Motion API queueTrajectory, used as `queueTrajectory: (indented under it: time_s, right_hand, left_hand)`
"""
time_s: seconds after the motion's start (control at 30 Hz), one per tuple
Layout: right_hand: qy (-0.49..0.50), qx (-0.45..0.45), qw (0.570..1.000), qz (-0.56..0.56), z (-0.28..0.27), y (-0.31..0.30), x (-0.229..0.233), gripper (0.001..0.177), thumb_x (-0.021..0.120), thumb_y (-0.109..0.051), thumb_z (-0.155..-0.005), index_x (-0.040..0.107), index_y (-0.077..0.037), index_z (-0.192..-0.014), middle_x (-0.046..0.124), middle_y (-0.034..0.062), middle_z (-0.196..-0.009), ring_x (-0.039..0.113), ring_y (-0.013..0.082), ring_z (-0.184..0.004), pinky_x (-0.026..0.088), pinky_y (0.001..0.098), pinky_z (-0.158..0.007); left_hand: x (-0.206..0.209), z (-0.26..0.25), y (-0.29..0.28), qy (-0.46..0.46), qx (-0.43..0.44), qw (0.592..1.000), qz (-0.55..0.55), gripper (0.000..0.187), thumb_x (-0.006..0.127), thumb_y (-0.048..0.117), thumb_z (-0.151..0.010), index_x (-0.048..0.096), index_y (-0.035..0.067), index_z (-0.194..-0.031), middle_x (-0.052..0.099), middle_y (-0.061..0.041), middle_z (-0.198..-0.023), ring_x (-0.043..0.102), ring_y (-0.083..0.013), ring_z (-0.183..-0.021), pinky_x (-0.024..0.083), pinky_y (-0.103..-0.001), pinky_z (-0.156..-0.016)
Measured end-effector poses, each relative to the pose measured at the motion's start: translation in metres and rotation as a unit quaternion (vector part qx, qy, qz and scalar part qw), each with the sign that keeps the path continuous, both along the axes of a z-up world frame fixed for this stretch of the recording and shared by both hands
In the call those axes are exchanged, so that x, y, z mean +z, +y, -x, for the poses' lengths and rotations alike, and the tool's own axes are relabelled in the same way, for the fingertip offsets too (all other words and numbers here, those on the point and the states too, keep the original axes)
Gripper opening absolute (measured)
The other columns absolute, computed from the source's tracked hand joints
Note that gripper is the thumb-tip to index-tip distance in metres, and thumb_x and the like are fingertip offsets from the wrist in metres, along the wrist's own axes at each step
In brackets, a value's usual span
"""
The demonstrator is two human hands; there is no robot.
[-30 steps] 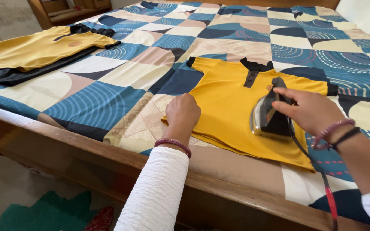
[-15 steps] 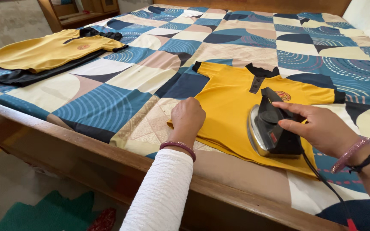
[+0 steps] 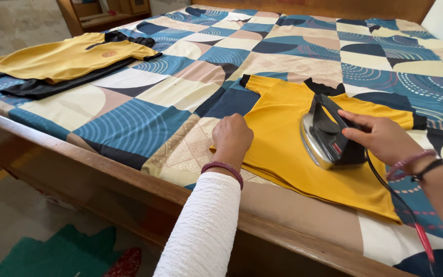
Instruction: The person irons a yellow polo shirt laid flat on a bed. They use an electric iron to smooth the front, sleeves, and collar areas, repeatedly moving the iron back and forth while holding the fabric with the other hand.
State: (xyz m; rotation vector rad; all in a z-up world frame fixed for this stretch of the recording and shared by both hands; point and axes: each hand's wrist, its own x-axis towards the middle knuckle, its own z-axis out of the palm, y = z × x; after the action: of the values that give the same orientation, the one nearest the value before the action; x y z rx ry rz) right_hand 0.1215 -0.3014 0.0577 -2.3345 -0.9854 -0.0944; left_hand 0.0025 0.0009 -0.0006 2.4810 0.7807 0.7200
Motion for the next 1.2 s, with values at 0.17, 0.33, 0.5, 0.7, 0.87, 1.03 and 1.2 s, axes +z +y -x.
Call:
queueTrajectory:
  time_s: [0.17, 0.33, 0.5, 0.7, 0.87, 1.03, 1.2]
  right_hand:
    - [0.102, -0.058, 0.982, 0.147, 0.024, -0.021, 0.027, 0.066, 0.075, -0.042, -0.089, 0.055, -0.036, -0.152, 0.070, 0.0079, -0.139, 0.067, 0.0194, -0.123, 0.047, 0.0320, -0.104]
    - [0.159, -0.036, 0.979, 0.120, 0.036, -0.019, 0.031, 0.070, 0.078, -0.045, -0.084, 0.059, -0.036, -0.151, 0.068, 0.0098, -0.135, 0.067, 0.0213, -0.123, 0.047, 0.0342, -0.105]
    - [0.072, -0.034, 0.993, 0.087, 0.027, 0.008, 0.018, 0.064, 0.072, -0.045, -0.087, 0.058, -0.032, -0.148, 0.072, 0.0019, -0.131, 0.066, 0.0138, -0.114, 0.046, 0.0308, -0.100]
    - [0.089, 0.004, 0.993, -0.072, 0.012, 0.021, -0.005, 0.060, 0.068, -0.033, -0.091, 0.059, -0.018, -0.149, 0.076, 0.0058, -0.118, 0.064, 0.0103, -0.104, 0.048, 0.0264, -0.091]
    - [0.113, -0.026, 0.987, 0.112, 0.008, -0.006, 0.019, 0.066, 0.075, -0.032, -0.092, 0.056, -0.030, -0.155, 0.079, 0.0063, -0.110, 0.070, 0.0136, -0.101, 0.048, 0.0291, -0.093]
    - [0.229, -0.008, 0.960, 0.159, -0.008, -0.034, 0.021, 0.081, 0.079, -0.021, -0.087, 0.049, -0.031, -0.162, 0.070, 0.0304, -0.107, 0.059, 0.0417, -0.104, 0.048, 0.0510, -0.094]
    - [0.174, -0.064, 0.979, 0.088, 0.003, -0.013, 0.020, 0.068, 0.078, -0.030, -0.085, 0.056, -0.030, -0.150, 0.085, 0.0085, -0.112, 0.069, 0.0100, -0.112, 0.044, 0.0272, -0.103]
  left_hand:
    - [0.002, 0.000, 0.001, -0.013, 0.003, 1.000, 0.026, 0.018, 0.064, 0.011, -0.084, 0.078, 0.004, -0.093, 0.075, -0.021, -0.100, 0.071, -0.0376, -0.099, 0.056, -0.045, -0.086]
    - [0.005, 0.001, 0.001, -0.022, 0.010, 0.999, 0.033, 0.019, 0.063, 0.011, -0.084, 0.079, 0.004, -0.093, 0.075, -0.022, -0.100, 0.071, -0.0382, -0.100, 0.056, -0.045, -0.086]
    - [0.005, 0.001, 0.001, -0.027, 0.011, 0.999, 0.046, 0.018, 0.063, 0.010, -0.084, 0.078, 0.004, -0.093, 0.075, -0.022, -0.099, 0.072, -0.0380, -0.099, 0.057, -0.045, -0.085]
    - [0.005, 0.001, 0.003, -0.033, 0.018, 0.998, 0.049, 0.018, 0.064, 0.010, -0.084, 0.078, 0.004, -0.093, 0.075, -0.022, -0.100, 0.072, -0.0380, -0.098, 0.057, -0.044, -0.084]
    - [0.006, 0.001, 0.003, -0.027, 0.019, 0.998, 0.057, 0.019, 0.063, 0.010, -0.085, 0.079, 0.004, -0.093, 0.075, -0.022, -0.100, 0.072, -0.0379, -0.098, 0.057, -0.044, -0.084]
    - [0.006, -0.001, 0.002, -0.028, 0.011, 0.998, 0.056, 0.019, 0.063, 0.011, -0.084, 0.079, 0.004, -0.094, 0.075, -0.022, -0.101, 0.072, -0.0380, -0.099, 0.057, -0.045, -0.085]
    - [0.005, -0.003, 0.000, -0.049, 0.013, 0.997, 0.059, 0.019, 0.064, 0.011, -0.083, 0.079, 0.005, -0.093, 0.075, -0.022, -0.101, 0.072, -0.0386, -0.099, 0.057, -0.045, -0.085]
